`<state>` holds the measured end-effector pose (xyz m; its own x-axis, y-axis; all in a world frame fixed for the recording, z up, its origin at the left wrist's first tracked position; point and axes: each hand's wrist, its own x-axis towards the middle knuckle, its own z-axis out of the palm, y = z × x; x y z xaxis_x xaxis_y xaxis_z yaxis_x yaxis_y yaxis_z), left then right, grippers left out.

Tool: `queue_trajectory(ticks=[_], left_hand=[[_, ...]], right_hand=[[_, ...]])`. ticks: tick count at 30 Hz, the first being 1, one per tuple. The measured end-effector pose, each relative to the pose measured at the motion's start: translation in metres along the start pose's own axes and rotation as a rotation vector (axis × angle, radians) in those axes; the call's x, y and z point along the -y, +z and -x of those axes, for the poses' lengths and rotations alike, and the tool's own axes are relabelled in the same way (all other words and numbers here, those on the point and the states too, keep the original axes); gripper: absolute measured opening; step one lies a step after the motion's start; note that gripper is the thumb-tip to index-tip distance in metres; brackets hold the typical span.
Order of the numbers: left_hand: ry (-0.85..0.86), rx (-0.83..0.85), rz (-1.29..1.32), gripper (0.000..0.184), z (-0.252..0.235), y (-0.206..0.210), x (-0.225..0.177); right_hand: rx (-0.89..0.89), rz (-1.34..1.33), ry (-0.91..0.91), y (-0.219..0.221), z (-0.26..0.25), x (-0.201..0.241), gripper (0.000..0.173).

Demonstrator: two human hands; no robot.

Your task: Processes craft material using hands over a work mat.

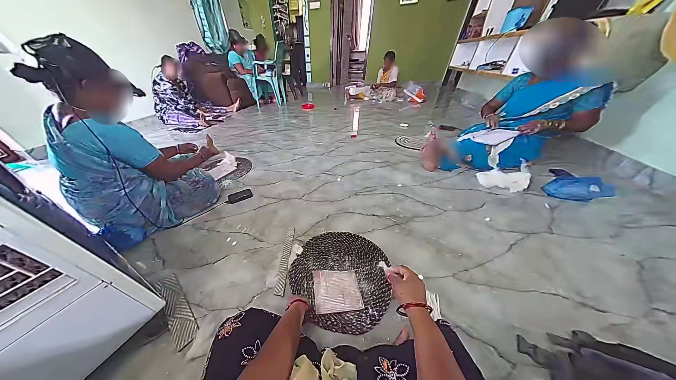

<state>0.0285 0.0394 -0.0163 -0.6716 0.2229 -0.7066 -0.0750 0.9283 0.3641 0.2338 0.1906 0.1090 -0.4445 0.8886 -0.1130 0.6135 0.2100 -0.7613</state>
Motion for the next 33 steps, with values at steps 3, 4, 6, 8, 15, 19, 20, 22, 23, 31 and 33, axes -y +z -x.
queue_trajectory(ticks=[3,4,6,8,15,19,20,22,23,31,33], left_hand=[[-0.019,-0.008,0.009,0.045,0.008,0.0,0.002],[-0.025,-0.031,0.032,0.045,0.008,-0.001,0.003],[-0.009,-0.083,0.066,0.045,0.009,-0.005,0.006],[0.11,-0.121,0.065,0.038,0.024,-0.016,0.007],[0.515,-0.125,0.458,0.023,0.065,-0.06,0.025],[0.5,-0.113,0.492,0.023,0.05,-0.056,0.045],[0.45,-0.111,0.477,0.024,0.04,-0.051,0.047],[0.385,-0.109,0.466,0.025,0.026,-0.044,0.045],[0.382,-0.1,0.479,0.025,0.025,-0.041,0.041],[0.364,0.066,0.746,0.033,0.043,-0.016,0.021],[0.368,0.073,0.844,0.058,0.047,-0.012,0.02]], right_hand=[[-0.007,-0.013,0.004,-0.002,0.004,-0.002,0.027],[-0.011,-0.019,-0.015,-0.002,0.004,-0.003,0.027],[-0.019,-0.02,-0.055,0.001,0.004,-0.005,0.026],[-0.03,-0.019,-0.078,0.002,0.005,-0.005,0.025],[-0.052,-0.036,-0.121,0.003,0.009,-0.001,0.024],[-0.035,-0.037,-0.145,0.005,0.005,-0.001,0.023],[-0.031,-0.032,-0.144,0.005,0.005,0.0,0.023],[-0.025,-0.024,-0.135,0.006,0.005,0.001,0.023],[-0.027,-0.02,-0.133,0.006,0.006,0.002,0.023],[0.105,0.121,-0.151,0.025,0.013,0.002,0.025],[0.175,0.191,-0.163,0.034,0.013,0.007,0.026]])
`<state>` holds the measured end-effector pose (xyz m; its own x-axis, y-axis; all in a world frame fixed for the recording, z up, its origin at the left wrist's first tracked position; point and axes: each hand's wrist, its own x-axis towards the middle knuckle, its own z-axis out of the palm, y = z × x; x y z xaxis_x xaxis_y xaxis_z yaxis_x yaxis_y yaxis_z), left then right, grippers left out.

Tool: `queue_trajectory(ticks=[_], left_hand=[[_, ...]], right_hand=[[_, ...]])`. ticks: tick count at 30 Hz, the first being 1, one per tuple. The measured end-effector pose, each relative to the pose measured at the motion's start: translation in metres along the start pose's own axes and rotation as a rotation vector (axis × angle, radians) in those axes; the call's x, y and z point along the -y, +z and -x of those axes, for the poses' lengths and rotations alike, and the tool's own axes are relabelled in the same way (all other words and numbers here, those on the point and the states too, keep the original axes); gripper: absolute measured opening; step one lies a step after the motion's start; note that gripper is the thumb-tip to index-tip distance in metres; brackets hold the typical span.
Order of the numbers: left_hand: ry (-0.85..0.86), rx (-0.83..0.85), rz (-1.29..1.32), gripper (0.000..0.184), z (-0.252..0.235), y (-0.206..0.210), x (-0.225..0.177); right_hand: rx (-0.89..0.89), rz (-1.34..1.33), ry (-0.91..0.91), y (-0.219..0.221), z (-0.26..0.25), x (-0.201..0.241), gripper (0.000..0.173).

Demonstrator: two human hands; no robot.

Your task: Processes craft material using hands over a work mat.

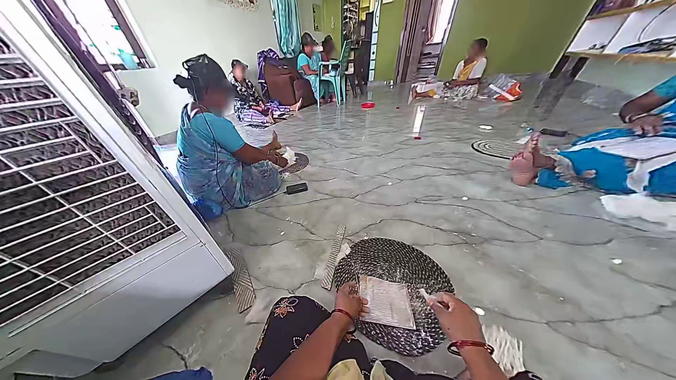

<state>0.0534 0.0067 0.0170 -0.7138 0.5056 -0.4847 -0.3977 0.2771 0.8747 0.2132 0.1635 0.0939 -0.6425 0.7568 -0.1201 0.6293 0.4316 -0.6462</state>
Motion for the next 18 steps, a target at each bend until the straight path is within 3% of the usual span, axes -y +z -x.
queue_trajectory(ticks=[2,3,6,10,13,16,18], left_hand=[[-0.002,0.015,0.025,0.076,0.003,0.002,-0.001],[0.004,0.036,0.014,0.075,0.004,0.001,-0.001],[0.015,0.121,-0.049,0.036,0.005,-0.002,0.0],[-0.002,0.277,-0.049,0.025,0.005,-0.002,0.003],[-0.019,0.371,0.142,0.028,0.007,-0.001,0.006],[-0.066,0.374,0.305,0.049,0.01,-0.002,0.004],[-0.091,0.344,0.359,0.046,0.01,-0.003,0.003]], right_hand=[[0.074,0.075,-0.017,0.009,-0.002,0.008,0.027],[0.11,0.113,-0.025,0.013,-0.004,0.012,0.028],[0.197,0.204,-0.042,0.027,-0.007,0.022,0.03],[0.233,0.221,-0.072,0.051,-0.009,0.029,0.028],[0.209,0.14,-0.146,0.064,-0.005,0.033,0.026],[0.217,0.093,-0.218,0.073,0.002,0.038,0.024],[0.227,0.106,-0.241,0.077,0.005,0.041,0.024]])
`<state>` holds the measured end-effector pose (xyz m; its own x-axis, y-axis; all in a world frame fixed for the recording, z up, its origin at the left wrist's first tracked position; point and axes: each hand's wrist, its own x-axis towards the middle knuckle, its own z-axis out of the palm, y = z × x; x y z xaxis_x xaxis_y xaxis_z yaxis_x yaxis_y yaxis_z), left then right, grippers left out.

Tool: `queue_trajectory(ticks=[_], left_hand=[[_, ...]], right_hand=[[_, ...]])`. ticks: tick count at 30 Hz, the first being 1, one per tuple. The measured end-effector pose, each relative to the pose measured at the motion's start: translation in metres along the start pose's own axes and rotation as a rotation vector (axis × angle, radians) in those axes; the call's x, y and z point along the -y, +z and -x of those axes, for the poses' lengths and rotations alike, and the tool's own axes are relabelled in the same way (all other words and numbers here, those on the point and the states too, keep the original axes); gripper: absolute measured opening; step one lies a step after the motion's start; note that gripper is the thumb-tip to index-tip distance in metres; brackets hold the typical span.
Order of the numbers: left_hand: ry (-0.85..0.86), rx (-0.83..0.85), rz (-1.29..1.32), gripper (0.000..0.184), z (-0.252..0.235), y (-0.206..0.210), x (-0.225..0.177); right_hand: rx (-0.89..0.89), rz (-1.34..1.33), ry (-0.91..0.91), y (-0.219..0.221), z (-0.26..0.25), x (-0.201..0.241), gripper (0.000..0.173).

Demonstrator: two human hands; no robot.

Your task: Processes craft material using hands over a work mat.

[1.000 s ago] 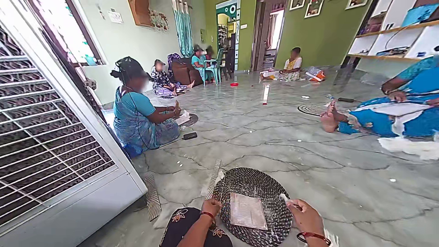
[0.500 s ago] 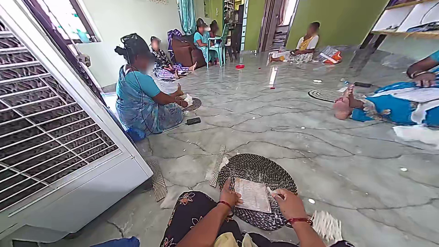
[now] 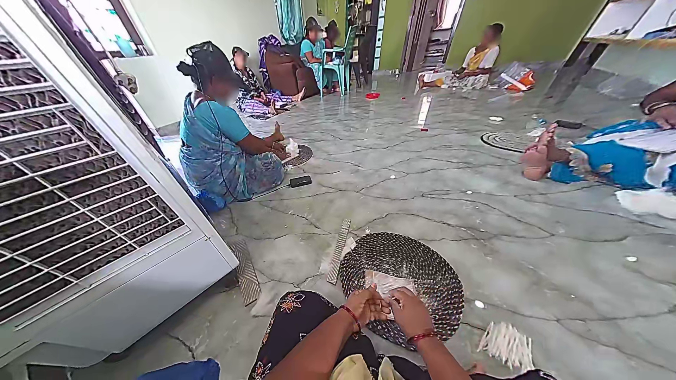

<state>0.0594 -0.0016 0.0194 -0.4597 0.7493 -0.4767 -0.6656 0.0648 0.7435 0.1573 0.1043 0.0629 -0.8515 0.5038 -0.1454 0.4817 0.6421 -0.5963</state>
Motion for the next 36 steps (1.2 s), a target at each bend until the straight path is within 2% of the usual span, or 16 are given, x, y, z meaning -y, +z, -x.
queue_trajectory(ticks=[4,7,11,14,17,23,26,31,34,36], left_hand=[[0.025,-0.049,0.061,0.023,-0.005,-0.001,0.002],[0.053,-0.033,0.028,0.013,-0.01,-0.004,0.005],[0.08,-0.047,0.01,0.013,-0.009,-0.004,0.005],[0.106,-0.073,-0.067,0.011,-0.01,-0.005,0.003],[0.12,-0.062,-0.174,0.021,-0.01,-0.009,0.01],[0.183,0.041,0.051,0.038,-0.021,-0.018,0.016],[0.174,0.039,0.101,0.035,-0.021,-0.021,0.017],[0.178,-0.112,0.157,0.019,-0.022,-0.014,0.014],[0.206,-0.152,0.141,0.021,-0.023,-0.013,0.014],[0.215,-0.134,0.083,0.02,-0.021,-0.014,0.014]], right_hand=[[0.008,0.069,-0.043,0.004,0.0,-0.001,0.026],[-0.051,0.079,-0.124,0.008,0.002,-0.005,0.026],[-0.074,0.106,-0.164,0.008,0.004,-0.006,0.026],[0.005,0.142,-0.109,0.0,0.003,0.001,0.032],[0.05,0.069,-0.056,0.002,0.005,-0.005,0.036],[-0.184,-0.232,-0.09,0.022,-0.001,-0.027,0.019],[-0.2,-0.197,-0.086,0.023,0.0,-0.025,0.018],[-0.159,-0.15,-0.064,0.021,-0.002,-0.022,0.021],[-0.109,-0.28,0.038,0.013,-0.003,-0.021,0.029],[-0.15,-0.378,0.116,0.008,-0.003,-0.024,0.031]])
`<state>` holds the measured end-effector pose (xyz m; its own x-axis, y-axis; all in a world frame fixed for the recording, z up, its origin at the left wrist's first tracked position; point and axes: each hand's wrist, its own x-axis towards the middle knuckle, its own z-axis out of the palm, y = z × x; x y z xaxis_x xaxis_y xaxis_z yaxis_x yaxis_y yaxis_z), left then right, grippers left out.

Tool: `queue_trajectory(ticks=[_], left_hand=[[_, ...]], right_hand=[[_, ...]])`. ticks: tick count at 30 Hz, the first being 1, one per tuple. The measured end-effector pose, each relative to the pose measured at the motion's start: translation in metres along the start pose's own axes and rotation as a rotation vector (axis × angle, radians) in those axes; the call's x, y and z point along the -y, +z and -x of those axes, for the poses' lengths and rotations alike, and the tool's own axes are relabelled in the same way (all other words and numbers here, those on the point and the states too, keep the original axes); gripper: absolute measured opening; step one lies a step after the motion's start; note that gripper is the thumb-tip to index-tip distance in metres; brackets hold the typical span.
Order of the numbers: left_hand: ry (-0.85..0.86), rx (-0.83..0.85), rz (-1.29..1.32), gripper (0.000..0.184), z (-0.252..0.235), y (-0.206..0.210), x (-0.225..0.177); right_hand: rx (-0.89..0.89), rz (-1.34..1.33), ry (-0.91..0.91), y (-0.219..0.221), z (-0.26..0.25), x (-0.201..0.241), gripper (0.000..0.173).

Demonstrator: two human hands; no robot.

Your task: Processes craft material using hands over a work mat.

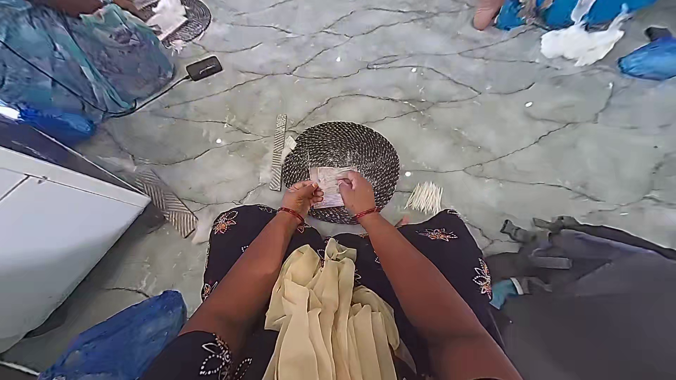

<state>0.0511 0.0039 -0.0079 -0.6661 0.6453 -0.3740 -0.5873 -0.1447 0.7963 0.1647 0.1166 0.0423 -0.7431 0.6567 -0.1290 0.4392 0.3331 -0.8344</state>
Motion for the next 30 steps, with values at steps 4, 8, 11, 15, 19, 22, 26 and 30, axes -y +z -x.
queue_trajectory(ticks=[4,8,11,15,19,22,26,30], left_hand=[[0.026,0.072,-0.026,0.024,-0.003,-0.003,0.004],[0.036,0.105,-0.083,0.028,-0.001,-0.002,0.004],[0.049,0.152,-0.098,0.028,0.0,-0.004,0.006],[0.048,0.235,-0.091,0.024,-0.001,-0.006,0.007],[0.052,0.173,-0.133,0.021,-0.001,-0.003,0.005],[0.034,0.154,-0.195,0.015,0.003,-0.002,0.01],[0.122,0.154,-0.223,0.01,0.008,0.003,-0.003],[0.117,0.151,-0.196,0.013,0.012,0.003,-0.003]], right_hand=[[-0.038,-0.113,0.035,-0.003,-0.005,-0.008,0.024],[0.07,-0.023,-0.001,0.0,0.0,0.0,0.025],[0.124,0.061,0.058,0.001,-0.001,0.003,0.023],[0.113,-0.042,0.102,0.003,-0.005,-0.004,0.021],[0.125,-0.053,0.096,0.008,-0.004,-0.003,0.022],[0.157,0.02,0.107,0.005,0.002,-0.003,0.031],[0.21,0.049,0.068,-0.002,0.002,0.016,0.041],[0.216,-0.034,0.076,0.002,0.0,0.011,0.04]])
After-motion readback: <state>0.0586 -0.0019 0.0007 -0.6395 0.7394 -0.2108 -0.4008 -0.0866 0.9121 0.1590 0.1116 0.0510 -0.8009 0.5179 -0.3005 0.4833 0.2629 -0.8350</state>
